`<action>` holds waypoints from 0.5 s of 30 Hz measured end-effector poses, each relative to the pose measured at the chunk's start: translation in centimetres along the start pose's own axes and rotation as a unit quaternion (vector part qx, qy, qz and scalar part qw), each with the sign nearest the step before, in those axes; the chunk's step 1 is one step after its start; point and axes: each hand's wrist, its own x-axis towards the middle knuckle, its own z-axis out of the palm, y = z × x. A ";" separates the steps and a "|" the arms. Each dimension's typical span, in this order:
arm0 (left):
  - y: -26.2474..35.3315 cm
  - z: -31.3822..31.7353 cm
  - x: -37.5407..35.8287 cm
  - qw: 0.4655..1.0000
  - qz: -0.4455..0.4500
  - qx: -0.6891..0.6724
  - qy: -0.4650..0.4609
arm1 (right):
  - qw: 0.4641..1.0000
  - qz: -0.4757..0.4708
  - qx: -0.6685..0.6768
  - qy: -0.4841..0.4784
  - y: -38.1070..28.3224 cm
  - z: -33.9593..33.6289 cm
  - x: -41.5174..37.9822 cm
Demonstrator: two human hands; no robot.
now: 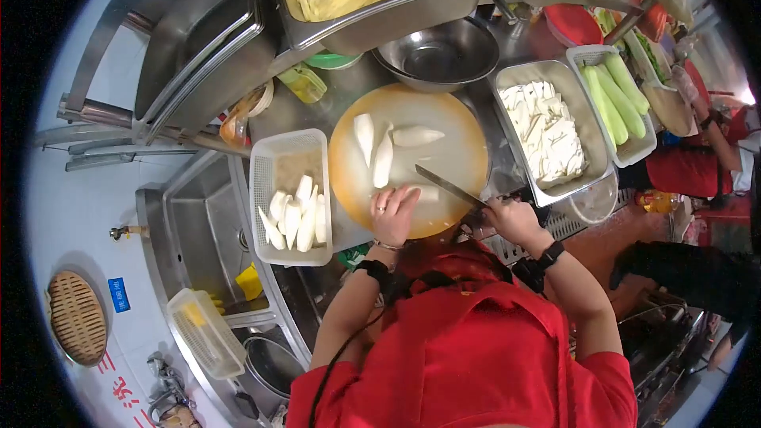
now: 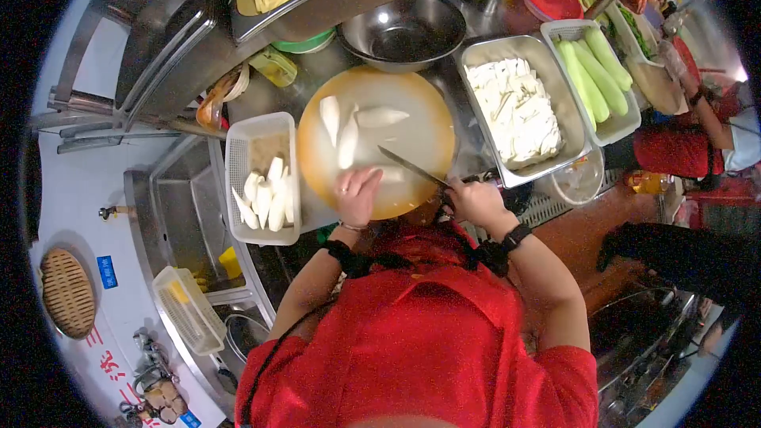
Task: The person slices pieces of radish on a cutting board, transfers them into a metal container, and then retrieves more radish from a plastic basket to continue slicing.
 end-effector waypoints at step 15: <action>-0.6 0.3 -0.2 0.999 0.024 -0.017 0.020 | 0.999 -0.033 -0.021 -0.028 -0.7 -1.1 0.0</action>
